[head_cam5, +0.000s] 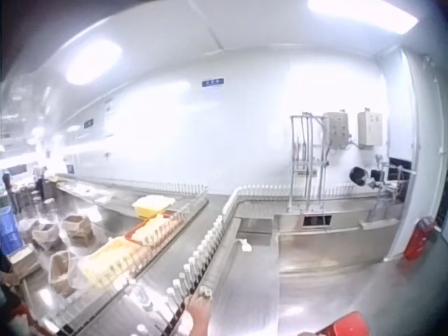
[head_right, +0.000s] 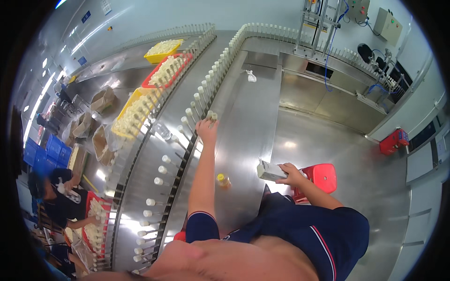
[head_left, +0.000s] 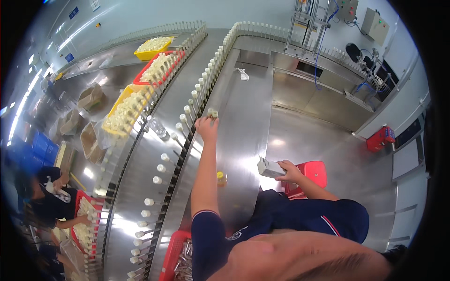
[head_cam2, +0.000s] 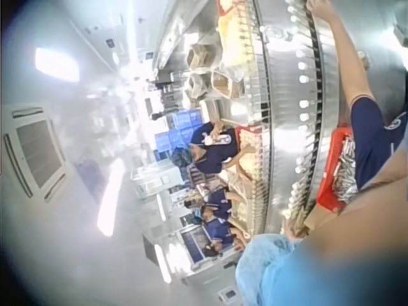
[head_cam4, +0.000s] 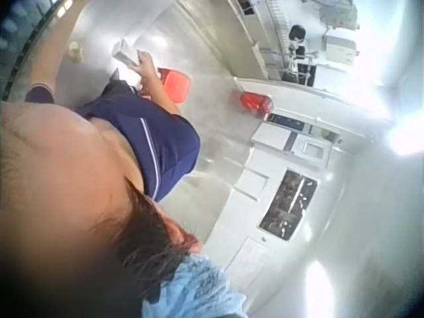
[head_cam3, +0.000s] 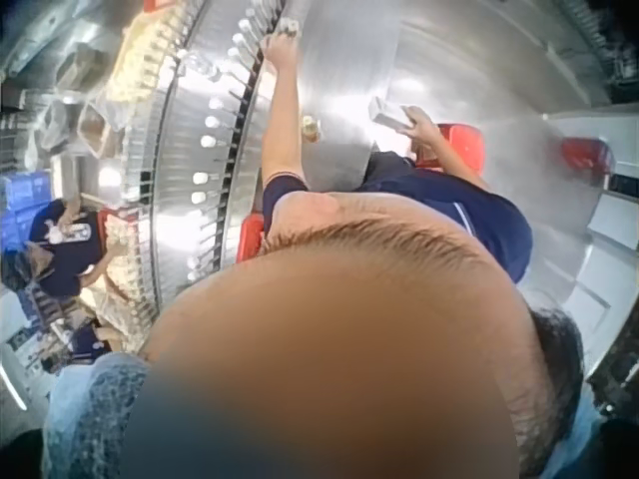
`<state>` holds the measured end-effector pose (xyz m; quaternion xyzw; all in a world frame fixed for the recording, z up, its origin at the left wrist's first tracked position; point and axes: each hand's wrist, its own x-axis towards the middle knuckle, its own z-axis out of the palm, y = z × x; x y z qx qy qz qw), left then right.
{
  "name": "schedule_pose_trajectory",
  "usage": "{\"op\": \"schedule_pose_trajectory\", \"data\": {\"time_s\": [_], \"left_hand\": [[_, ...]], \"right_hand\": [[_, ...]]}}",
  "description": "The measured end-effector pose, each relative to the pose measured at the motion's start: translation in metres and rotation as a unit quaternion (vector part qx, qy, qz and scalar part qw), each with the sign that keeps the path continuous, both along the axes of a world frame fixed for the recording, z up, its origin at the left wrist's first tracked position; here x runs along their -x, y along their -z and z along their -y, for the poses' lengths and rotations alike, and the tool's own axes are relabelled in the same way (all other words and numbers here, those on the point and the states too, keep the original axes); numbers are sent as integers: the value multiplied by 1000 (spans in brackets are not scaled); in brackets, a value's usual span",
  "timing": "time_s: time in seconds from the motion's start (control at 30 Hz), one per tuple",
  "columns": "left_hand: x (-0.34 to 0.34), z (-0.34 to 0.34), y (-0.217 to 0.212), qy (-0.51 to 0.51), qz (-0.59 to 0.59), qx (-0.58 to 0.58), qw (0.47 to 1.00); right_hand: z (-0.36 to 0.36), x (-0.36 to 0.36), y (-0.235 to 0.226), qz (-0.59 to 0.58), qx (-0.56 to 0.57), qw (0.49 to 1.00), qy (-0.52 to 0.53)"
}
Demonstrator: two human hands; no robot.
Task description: The person places small metal components into white tubes on a circular assembly line and then places the assembled units into a cardboard box.
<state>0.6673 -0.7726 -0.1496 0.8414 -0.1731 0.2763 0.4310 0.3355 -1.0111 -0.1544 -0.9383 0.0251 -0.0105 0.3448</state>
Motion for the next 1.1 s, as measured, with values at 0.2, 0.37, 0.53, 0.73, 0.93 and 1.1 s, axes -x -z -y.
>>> {"op": "schedule_pose_trajectory", "data": {"time_s": [0.2, 0.37, 0.53, 0.73, 0.93, 1.1], "left_hand": [[-103, 69, 45, -91, -82, -53, 991], [-149, 94, 54, -151, -141, 30, 978], [-172, 110, 39, -208, -16, 13, 978], [-183, 169, -2, -113, 88, 43, 989], [-155, 238, 51, 77, 20, 124, 989], [-212, 304, 66, 177, 75, -66, 979]], "right_hand": [[93, -91, 33, 16, -22, 998, -50], [168, -144, 36, -55, -34, 993, -100], [205, -186, 35, -11, -15, 994, -103], [229, -226, 36, -31, -54, 995, -75], [265, -258, 59, -43, 8, 999, -13], [313, -315, 33, 24, -48, 998, -15]]}}
